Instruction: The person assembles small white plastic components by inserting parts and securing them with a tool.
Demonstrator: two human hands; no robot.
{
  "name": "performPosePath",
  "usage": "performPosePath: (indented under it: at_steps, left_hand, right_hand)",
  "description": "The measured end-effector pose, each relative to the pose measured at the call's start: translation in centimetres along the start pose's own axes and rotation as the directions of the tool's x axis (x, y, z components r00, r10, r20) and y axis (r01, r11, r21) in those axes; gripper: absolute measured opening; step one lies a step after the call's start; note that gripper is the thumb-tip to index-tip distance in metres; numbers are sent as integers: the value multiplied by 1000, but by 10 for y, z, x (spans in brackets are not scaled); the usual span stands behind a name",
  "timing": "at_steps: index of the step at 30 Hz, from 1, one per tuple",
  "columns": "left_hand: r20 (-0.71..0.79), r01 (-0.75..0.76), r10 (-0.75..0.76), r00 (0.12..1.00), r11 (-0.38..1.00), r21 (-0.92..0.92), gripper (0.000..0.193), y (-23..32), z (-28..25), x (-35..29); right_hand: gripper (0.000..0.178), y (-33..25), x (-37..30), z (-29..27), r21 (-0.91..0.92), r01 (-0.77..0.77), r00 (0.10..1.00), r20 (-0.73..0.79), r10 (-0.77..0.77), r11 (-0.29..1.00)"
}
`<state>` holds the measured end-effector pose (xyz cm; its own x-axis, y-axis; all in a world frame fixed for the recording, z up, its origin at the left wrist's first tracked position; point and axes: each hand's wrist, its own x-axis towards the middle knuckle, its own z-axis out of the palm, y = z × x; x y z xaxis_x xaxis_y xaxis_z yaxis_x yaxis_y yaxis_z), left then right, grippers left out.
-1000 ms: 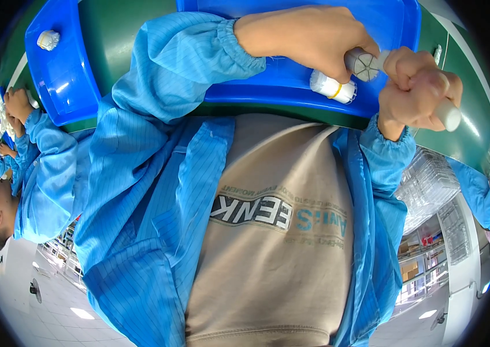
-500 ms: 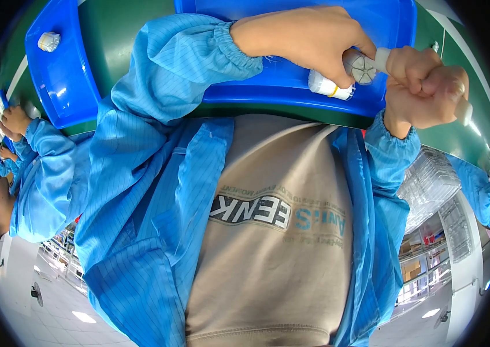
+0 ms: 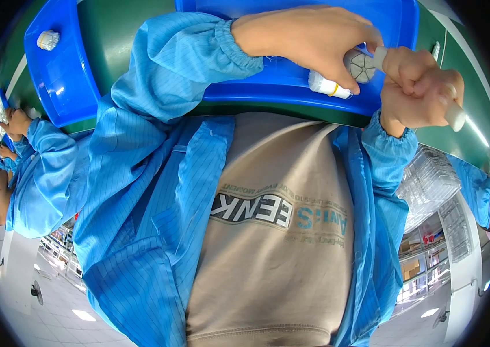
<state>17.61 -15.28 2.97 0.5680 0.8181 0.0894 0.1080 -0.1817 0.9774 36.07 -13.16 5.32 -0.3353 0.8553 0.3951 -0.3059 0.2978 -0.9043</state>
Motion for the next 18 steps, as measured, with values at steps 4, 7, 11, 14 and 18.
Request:
performPosePath:
  at_steps: [4,7,11,14,18]
  left_hand:
    - [22,38,-41,999,990,137,47,1,-4,1]
    - [-3,32,-32,999,986,161,40,9,-8,-1]
    - [153,83,-98,983,991,102,37,21,-20,1]
    - [97,48,-60,993,992,118,35,19,-18,-4]
    - [146,125,-138,980,988,92,35,19,-21,-3]
  right_hand:
    - [37,-4,4,-5,-3,80,997,11,-80,997]
    - [37,-11,3,-3,22,28,999,24,-29,999]
    - [37,-8,1,-11,79,-22,997,79,15,997]
    - [37,-3,2,-13,100,-36,994,106,26,994]
    - [36,-1,2,-10,72,-54,988,150,43,996]
